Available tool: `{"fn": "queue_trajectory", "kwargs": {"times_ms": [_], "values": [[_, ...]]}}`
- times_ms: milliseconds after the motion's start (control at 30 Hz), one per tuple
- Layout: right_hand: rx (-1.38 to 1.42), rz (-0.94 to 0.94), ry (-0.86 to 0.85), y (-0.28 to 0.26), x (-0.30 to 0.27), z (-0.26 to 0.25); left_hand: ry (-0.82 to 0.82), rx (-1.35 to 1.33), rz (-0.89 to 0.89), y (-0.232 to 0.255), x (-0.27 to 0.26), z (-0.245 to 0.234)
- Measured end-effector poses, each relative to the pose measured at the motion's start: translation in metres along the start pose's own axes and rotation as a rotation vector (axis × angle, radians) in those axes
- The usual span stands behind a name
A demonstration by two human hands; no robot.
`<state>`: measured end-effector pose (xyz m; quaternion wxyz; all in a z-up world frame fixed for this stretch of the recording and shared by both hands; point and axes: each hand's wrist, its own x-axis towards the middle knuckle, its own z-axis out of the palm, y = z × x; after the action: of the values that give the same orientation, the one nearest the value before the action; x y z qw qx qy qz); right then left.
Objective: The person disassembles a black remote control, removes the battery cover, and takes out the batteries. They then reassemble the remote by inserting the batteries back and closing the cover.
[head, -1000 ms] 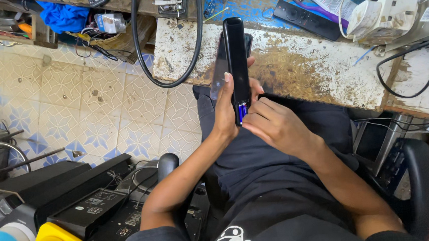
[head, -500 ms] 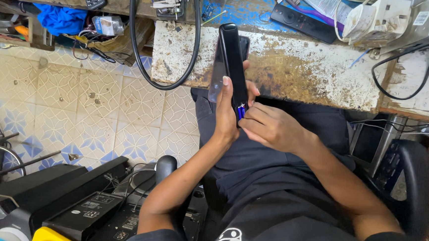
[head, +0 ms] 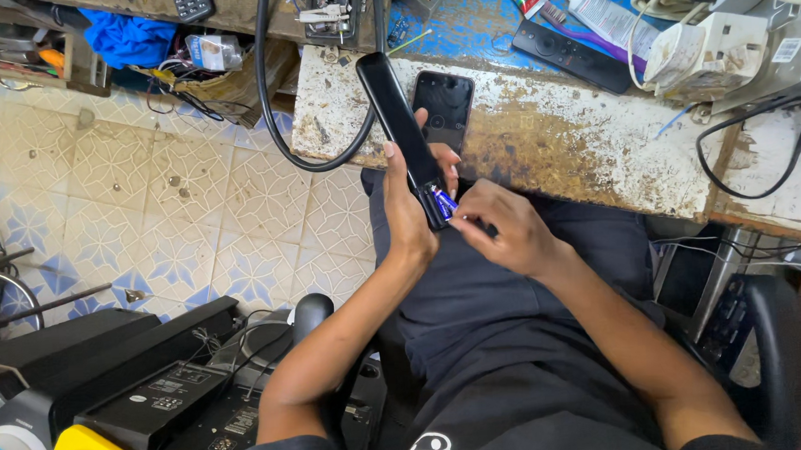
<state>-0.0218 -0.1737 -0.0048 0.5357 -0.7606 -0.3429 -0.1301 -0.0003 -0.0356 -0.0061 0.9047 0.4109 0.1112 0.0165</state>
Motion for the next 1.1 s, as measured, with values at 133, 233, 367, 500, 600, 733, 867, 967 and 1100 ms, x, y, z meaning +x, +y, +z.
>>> {"fn": "queue_trajectory", "kwargs": {"times_ms": [133, 233, 367, 500, 600, 733, 867, 967, 1100], "values": [[0.036, 0.110, 0.080, 0.042, 0.021, -0.006, 0.035, 0.012, 0.006, 0.001, 0.005, -0.004], [-0.014, 0.271, 0.156, 0.064, 0.055, -0.011, 0.046, 0.023, 0.046, 0.002, 0.009, -0.003], [-0.013, 0.298, 0.157, 0.085, 0.096, -0.008, 0.084, -0.003, 0.043, 0.008, 0.012, -0.005], [-0.343, 0.189, 0.317, 0.124, 0.118, -0.013, 0.064, -0.072, 0.067, 0.010, 0.016, -0.006], [-0.478, 0.136, 0.281, 0.157, 0.127, -0.019, 0.010, -0.128, 0.018, 0.013, 0.015, -0.006], [-0.485, 0.194, 0.169, 0.172, 0.130, -0.020, -0.068, -0.203, -0.023, 0.018, 0.012, -0.001], [-0.451, 0.156, 0.128, 0.128, 0.121, -0.023, -0.103, -0.229, -0.030, 0.021, 0.012, -0.002], [-0.279, 0.125, 0.074, 0.083, 0.094, -0.020, -0.097, -0.169, 0.023, 0.019, 0.015, -0.004], [-0.110, 0.097, -0.183, 0.014, 0.063, -0.018, -0.069, -0.026, 0.106, 0.014, 0.019, -0.008]]}}
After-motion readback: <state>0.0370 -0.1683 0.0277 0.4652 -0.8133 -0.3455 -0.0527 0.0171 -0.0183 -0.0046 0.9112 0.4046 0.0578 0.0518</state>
